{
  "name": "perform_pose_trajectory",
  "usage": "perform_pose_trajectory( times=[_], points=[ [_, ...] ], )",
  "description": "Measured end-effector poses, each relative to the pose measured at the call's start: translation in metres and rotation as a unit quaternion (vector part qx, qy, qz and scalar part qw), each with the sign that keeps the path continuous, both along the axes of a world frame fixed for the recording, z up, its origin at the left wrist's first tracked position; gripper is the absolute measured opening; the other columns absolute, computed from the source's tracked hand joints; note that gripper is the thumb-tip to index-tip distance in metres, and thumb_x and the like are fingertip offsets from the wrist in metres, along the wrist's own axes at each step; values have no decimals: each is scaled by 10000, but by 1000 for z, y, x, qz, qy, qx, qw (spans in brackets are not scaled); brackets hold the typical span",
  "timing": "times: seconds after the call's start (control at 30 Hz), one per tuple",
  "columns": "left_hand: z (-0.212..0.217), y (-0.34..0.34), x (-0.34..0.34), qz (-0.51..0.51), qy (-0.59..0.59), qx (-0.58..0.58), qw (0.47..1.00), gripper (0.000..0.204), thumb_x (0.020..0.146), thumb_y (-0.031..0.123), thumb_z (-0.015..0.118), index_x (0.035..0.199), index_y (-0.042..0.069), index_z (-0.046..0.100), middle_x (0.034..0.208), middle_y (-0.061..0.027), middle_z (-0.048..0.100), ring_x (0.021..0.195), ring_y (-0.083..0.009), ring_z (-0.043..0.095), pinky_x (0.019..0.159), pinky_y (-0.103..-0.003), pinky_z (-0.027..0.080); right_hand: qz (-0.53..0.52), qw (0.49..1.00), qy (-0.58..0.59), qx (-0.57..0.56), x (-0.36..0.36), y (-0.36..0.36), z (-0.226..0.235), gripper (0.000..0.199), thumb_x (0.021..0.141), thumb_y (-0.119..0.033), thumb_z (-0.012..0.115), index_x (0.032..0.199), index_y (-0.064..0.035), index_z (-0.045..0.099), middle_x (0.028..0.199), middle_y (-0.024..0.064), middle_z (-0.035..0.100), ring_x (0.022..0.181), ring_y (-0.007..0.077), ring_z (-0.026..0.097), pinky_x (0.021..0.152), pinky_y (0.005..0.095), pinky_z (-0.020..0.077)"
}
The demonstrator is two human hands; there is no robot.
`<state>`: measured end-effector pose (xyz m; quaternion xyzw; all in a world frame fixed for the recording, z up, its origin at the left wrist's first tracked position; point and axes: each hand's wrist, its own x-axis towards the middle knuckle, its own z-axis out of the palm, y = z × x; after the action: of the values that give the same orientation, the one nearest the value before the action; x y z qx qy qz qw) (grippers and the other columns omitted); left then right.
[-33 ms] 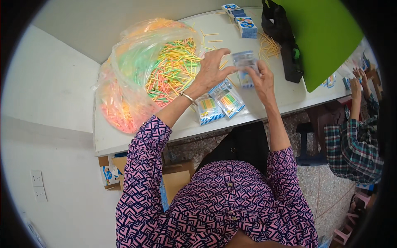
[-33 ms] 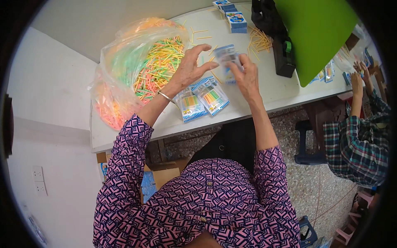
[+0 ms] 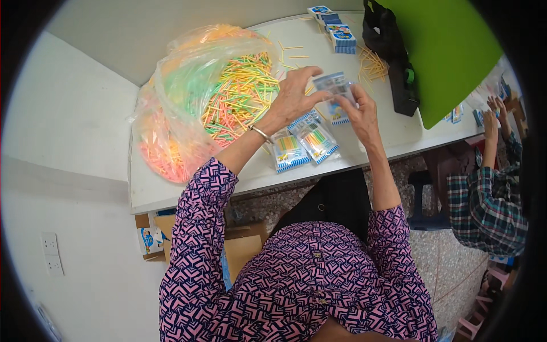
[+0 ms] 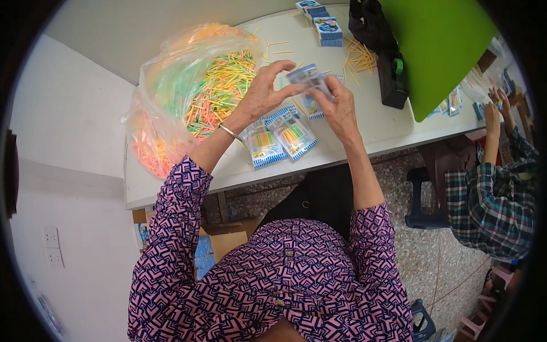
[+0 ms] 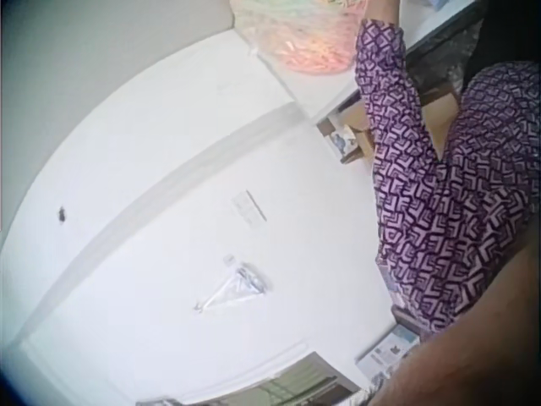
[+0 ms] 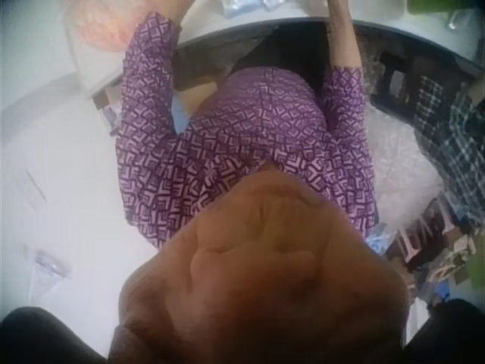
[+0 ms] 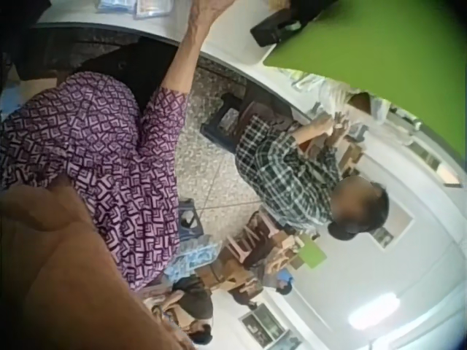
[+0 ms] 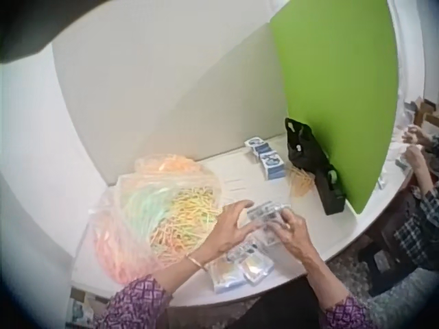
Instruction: Putting colorful items into plastic packaging sleeves at a workstation.
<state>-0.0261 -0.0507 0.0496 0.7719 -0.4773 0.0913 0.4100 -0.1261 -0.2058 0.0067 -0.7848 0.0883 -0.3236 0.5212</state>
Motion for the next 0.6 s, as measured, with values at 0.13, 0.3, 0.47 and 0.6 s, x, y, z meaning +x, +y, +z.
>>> perform_pose_trajectory(
  times=[0.13, 0.3, 0.47, 0.6],
  points=[
    [10, 6, -1, -100, 173, 37, 979, 230, 810, 203, 623, 877, -16, 642, 741, -80, 637, 703, -138, 583, 676, -283, 460, 188, 971, 26, 145, -8, 9, 16, 162, 800, -143, 669, 857, -11, 596, 685, -33, 530, 643, 32, 442, 558, 195, 351],
    [3, 19, -16, -65, 225, 6, 972, 167, 822, 131, 599, 894, -14, 638, 705, -55, 626, 665, -75, 543, 620, -242, 446, 189, 965, 72, 165, -14, 11, 17, 157, 793, -139, 675, 776, 7, 621, 667, -40, 542, 629, 26, 446, 557, 189, 346],
    [-5, 27, -23, -18, 182, -7, 983, 156, 827, 136, 591, 859, -13, 624, 661, -80, 601, 613, -90, 531, 583, -257, 434, 165, 973, 94, 130, -17, 18, 16, 178, 803, -157, 672, 801, 20, 658, 634, -38, 548, 596, 27, 446, 541, 190, 347],
    [-5, 32, -20, 10, 109, 34, 993, 168, 832, 159, 592, 840, -7, 611, 663, -105, 591, 588, -134, 544, 559, -274, 420, 172, 972, 94, 129, -18, 25, 20, 181, 814, -162, 664, 828, 18, 668, 637, -36, 548, 598, 28, 442, 539, 191, 342]
  ],
)
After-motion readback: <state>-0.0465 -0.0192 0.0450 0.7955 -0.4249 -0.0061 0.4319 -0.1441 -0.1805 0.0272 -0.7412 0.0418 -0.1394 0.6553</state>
